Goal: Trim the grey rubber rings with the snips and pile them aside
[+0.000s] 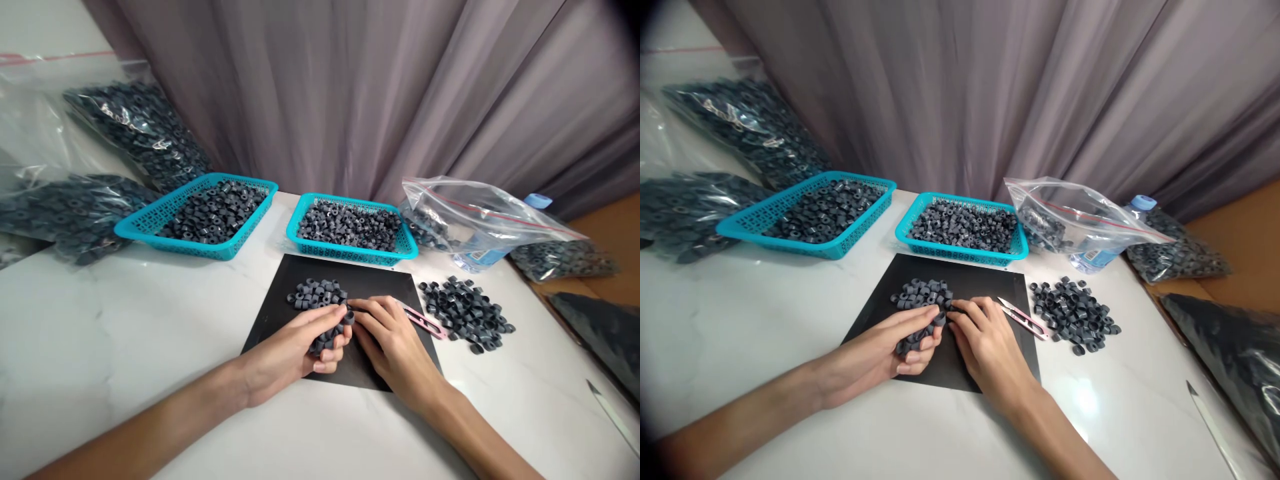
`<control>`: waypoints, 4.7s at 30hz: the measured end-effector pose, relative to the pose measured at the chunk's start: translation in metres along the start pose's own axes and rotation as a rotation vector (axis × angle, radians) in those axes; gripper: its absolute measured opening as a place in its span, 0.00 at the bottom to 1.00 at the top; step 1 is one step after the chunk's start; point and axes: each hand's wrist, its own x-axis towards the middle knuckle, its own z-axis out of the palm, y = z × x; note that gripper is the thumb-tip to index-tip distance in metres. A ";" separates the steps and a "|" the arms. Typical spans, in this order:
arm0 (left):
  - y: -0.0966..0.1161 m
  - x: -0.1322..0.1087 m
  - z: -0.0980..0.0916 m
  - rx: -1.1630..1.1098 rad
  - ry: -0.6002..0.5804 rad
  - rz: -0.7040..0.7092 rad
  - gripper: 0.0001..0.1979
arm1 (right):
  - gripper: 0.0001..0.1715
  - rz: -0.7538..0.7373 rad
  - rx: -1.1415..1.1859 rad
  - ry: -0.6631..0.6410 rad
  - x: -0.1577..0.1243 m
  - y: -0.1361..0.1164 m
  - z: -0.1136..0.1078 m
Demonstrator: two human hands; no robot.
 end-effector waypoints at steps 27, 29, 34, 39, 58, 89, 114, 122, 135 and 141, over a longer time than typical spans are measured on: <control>-0.002 0.010 -0.014 0.491 0.095 0.151 0.18 | 0.06 0.103 0.196 0.015 -0.002 -0.007 -0.014; -0.001 0.012 -0.017 0.590 0.110 0.205 0.20 | 0.08 0.099 0.165 0.024 -0.002 -0.005 -0.017; 0.000 0.013 -0.019 0.695 0.124 0.248 0.20 | 0.10 0.123 0.185 0.026 -0.001 -0.005 -0.020; -0.004 0.011 -0.016 0.702 0.058 0.209 0.20 | 0.07 0.147 0.277 0.068 0.000 -0.017 -0.014; 0.027 0.007 -0.015 0.572 0.261 0.440 0.16 | 0.16 -0.034 0.170 -0.125 -0.002 -0.051 0.000; 0.013 0.010 -0.009 0.371 0.261 0.182 0.16 | 0.22 0.067 -0.172 -0.025 -0.008 -0.029 -0.003; -0.008 -0.002 0.011 0.133 -0.003 0.085 0.15 | 0.12 0.343 0.675 0.108 -0.003 -0.021 -0.028; -0.008 -0.004 0.011 0.061 -0.034 0.063 0.14 | 0.10 0.486 0.723 0.179 -0.007 -0.025 -0.027; -0.015 -0.001 0.009 0.007 -0.072 0.045 0.12 | 0.08 0.475 0.697 0.172 -0.011 -0.026 -0.017; -0.015 -0.001 0.011 -0.036 -0.108 0.042 0.13 | 0.06 0.416 0.591 0.205 -0.010 -0.027 -0.018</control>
